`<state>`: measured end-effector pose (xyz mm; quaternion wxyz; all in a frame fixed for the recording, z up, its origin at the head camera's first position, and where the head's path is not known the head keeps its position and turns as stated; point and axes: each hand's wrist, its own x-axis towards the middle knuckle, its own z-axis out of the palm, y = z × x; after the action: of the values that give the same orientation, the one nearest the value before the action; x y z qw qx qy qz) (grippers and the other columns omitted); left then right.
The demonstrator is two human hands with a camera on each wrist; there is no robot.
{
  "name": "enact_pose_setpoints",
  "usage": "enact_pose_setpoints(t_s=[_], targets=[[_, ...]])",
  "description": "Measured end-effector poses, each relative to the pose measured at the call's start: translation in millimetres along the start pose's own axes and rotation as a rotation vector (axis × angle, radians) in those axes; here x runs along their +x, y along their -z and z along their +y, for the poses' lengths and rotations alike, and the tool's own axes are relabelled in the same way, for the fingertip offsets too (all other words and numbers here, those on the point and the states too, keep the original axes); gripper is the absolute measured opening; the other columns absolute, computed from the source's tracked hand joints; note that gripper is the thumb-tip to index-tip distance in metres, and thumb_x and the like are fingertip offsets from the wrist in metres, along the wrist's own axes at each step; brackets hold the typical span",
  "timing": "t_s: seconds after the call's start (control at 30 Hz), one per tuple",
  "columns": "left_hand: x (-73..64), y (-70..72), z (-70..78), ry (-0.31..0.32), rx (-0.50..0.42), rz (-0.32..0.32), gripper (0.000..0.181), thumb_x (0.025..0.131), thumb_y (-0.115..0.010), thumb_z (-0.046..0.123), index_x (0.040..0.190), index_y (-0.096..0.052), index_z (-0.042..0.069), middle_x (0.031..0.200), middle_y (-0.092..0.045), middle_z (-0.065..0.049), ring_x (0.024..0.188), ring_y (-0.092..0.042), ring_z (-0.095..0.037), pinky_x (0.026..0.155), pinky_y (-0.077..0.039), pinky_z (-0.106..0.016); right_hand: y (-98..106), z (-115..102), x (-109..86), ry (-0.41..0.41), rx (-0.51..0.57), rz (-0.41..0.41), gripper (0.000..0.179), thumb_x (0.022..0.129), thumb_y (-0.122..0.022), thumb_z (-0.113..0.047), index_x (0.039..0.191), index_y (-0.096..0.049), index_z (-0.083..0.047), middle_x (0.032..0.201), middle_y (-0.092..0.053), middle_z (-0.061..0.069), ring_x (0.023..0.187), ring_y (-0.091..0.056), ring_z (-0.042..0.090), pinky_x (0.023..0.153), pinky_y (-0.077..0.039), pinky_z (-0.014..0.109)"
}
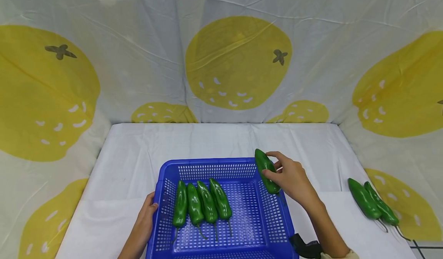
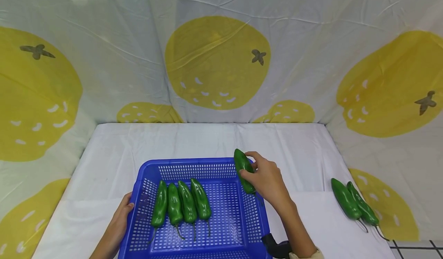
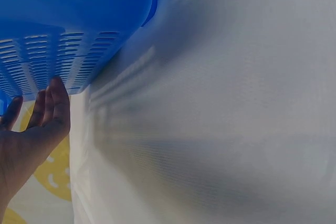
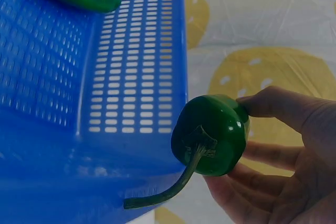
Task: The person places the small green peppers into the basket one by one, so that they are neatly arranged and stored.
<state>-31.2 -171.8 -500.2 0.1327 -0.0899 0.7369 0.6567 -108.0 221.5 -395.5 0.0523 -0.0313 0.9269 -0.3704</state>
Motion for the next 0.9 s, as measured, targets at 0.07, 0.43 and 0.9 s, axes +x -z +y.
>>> enact_pose_setpoints(t_s=[0.07, 0.43, 0.9], targets=[[0.2, 0.0, -0.1, 0.001, -0.001, 0.002, 0.044, 0.107, -0.024, 0.018, 0.149, -0.029, 0.008, 0.136, -0.044, -0.025, 0.109, -0.056, -0.035, 0.083, -0.051, -0.048, -3, -3, 0.3, 0.001, 0.011, -0.008, 0.054, 0.09, -0.073, -0.022, 0.137, -0.054, -0.004, 0.096, -0.067, 0.018, 0.079, -0.069, 0.026, 0.052, -0.055, 0.03], [0.4, -0.2, -1.0, -0.01, -0.003, -0.001, 0.043, 0.107, -0.024, 0.017, 0.149, -0.029, 0.008, 0.137, -0.043, -0.025, 0.112, -0.055, -0.037, 0.085, -0.05, -0.05, -26, -16, 2.0, 0.019, 0.045, -0.065, 0.051, 0.088, -0.074, -0.019, 0.135, -0.057, -0.008, 0.092, -0.067, 0.012, 0.072, -0.065, 0.018, 0.053, -0.054, 0.027], [0.5, 0.3, -1.4, -0.012, -0.007, -0.005, 0.043, 0.107, -0.023, 0.017, 0.148, -0.029, 0.008, 0.137, -0.043, -0.025, 0.113, -0.055, -0.037, 0.085, -0.05, -0.049, -67, -18, -0.6, 0.004, 0.057, -0.171, 0.056, 0.079, -0.077, -0.014, 0.133, -0.059, -0.01, 0.082, -0.067, 0.006, 0.058, -0.06, 0.013, 0.049, -0.051, 0.028]])
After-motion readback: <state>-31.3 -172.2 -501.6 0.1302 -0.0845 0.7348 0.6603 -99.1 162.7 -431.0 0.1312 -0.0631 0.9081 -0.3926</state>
